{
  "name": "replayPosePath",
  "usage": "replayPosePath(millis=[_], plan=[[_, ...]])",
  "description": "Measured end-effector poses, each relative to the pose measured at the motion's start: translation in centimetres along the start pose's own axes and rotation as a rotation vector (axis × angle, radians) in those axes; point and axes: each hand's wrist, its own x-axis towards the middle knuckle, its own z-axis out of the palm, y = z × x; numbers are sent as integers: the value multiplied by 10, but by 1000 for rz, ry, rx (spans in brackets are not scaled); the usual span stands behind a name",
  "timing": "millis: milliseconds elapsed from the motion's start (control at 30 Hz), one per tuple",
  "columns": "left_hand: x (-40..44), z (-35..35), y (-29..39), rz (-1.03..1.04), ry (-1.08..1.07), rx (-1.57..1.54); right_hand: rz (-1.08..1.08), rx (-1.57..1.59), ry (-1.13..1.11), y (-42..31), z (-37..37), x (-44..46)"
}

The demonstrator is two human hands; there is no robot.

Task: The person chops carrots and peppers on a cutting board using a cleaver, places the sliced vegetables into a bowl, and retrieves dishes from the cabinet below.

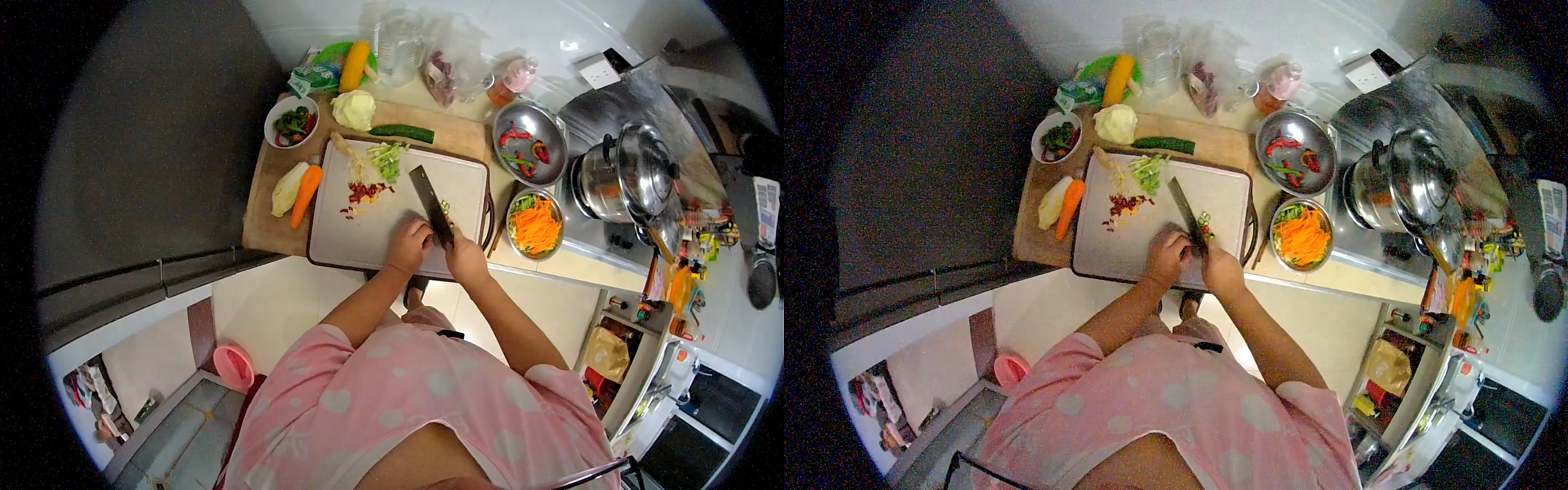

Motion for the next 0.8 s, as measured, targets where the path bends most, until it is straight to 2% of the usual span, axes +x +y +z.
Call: replayPosePath(millis=[367, 500, 667, 767, 800], plan=[[3, -6, 4, 81, 61, -18, 4, -39, -114, 1, -24, -16], [1, -3, -1, 13, -27, -19, -37, -40, -105, 3, -17, -9], [1, -6, 1, -6, -38, 1, 33, -62, -90, -8, 1, -3], [1, -2, -5, -7, -91, -78, 51, -47, -54, -14, -1, -3], [4, -7, -4, 53, -95, -65, 54, -35, -41, -13, -2, -4]])
